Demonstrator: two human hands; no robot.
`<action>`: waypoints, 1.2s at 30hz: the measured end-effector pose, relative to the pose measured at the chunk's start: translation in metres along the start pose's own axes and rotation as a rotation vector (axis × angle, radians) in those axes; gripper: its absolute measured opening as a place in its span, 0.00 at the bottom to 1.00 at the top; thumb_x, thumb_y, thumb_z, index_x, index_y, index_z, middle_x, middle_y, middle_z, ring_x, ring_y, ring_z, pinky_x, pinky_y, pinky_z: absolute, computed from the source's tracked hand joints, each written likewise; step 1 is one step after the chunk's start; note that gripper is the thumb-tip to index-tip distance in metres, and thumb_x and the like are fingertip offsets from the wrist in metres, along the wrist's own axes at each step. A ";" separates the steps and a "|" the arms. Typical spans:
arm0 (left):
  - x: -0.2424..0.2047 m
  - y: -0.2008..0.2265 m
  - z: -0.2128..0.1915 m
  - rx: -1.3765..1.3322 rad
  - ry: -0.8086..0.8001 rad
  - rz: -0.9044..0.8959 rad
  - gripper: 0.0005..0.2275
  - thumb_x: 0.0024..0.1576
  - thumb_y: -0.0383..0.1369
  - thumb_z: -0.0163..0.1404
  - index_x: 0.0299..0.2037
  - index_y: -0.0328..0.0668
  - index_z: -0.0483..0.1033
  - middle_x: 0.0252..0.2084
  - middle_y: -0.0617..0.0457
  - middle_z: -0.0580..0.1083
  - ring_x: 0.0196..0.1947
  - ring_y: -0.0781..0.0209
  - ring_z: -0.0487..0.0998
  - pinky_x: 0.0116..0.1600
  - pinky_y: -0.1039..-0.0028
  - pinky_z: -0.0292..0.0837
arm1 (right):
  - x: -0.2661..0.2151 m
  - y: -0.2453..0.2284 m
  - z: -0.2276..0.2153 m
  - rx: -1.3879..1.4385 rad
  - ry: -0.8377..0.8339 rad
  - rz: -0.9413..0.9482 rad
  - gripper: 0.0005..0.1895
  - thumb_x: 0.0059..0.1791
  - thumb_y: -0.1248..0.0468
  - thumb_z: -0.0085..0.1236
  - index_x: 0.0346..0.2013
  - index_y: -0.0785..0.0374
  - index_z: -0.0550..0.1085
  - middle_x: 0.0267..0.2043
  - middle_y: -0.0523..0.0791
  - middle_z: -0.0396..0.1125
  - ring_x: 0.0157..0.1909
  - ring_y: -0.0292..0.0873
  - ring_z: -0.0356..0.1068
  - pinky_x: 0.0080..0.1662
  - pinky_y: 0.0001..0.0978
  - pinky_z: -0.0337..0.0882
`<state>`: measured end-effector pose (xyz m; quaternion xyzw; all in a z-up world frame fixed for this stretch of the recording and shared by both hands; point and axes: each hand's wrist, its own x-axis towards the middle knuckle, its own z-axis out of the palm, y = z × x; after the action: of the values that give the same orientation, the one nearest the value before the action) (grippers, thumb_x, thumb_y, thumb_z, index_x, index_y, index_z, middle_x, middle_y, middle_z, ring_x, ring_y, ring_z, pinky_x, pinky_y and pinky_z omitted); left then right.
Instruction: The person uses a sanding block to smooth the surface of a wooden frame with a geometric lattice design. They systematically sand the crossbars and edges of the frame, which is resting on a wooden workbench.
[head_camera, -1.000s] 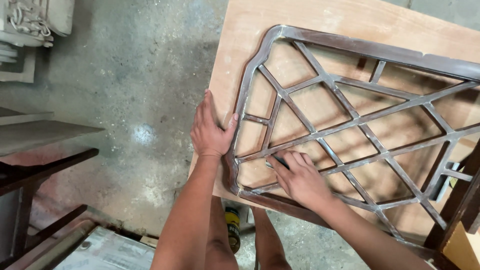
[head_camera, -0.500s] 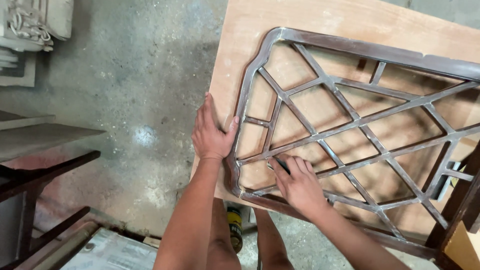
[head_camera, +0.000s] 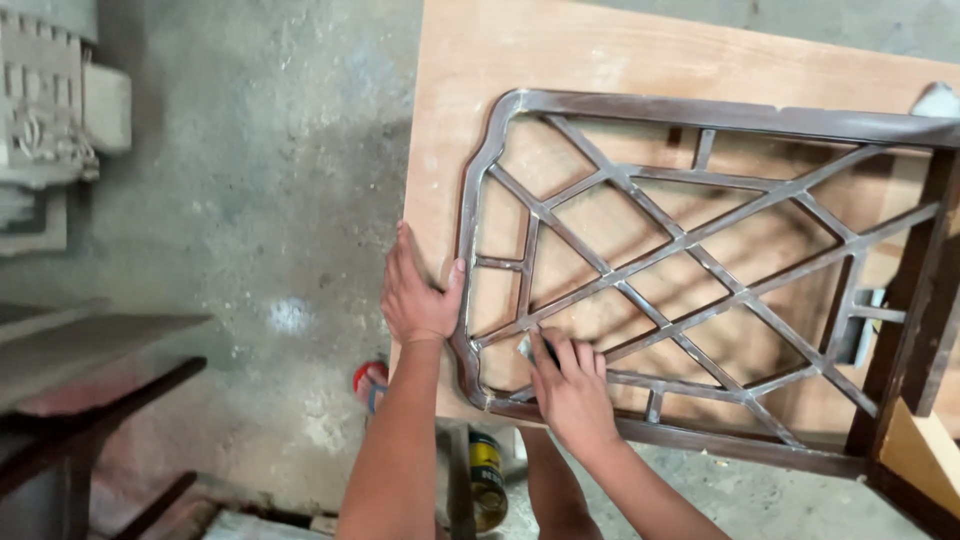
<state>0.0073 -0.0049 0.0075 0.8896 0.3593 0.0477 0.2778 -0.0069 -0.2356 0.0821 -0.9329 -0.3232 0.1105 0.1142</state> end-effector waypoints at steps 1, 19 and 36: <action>0.000 0.001 -0.001 -0.002 -0.011 0.018 0.40 0.54 0.57 0.49 0.75 0.49 0.53 0.66 0.43 0.69 0.64 0.39 0.70 0.59 0.47 0.68 | -0.006 0.001 -0.001 -0.002 0.007 0.020 0.25 0.53 0.56 0.52 0.63 0.61 0.70 0.60 0.46 0.61 0.46 0.53 0.60 0.44 0.45 0.62; 0.001 -0.009 0.003 -0.037 0.014 0.035 0.43 0.51 0.58 0.55 0.75 0.51 0.55 0.61 0.46 0.69 0.60 0.41 0.74 0.55 0.47 0.74 | -0.004 0.028 0.002 -0.015 0.106 -0.228 0.21 0.55 0.58 0.44 0.63 0.52 0.70 0.67 0.38 0.65 0.64 0.48 0.61 0.58 0.44 0.59; 0.002 -0.003 -0.004 -0.035 0.012 0.035 0.42 0.52 0.56 0.55 0.75 0.47 0.56 0.60 0.44 0.70 0.60 0.40 0.74 0.57 0.48 0.73 | 0.005 0.032 0.007 -0.009 0.110 -0.314 0.21 0.58 0.56 0.36 0.63 0.50 0.71 0.69 0.37 0.65 0.66 0.49 0.60 0.57 0.43 0.58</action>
<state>0.0060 0.0005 0.0092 0.8905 0.3443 0.0641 0.2905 0.0137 -0.2563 0.0658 -0.8759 -0.4589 0.0385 0.1436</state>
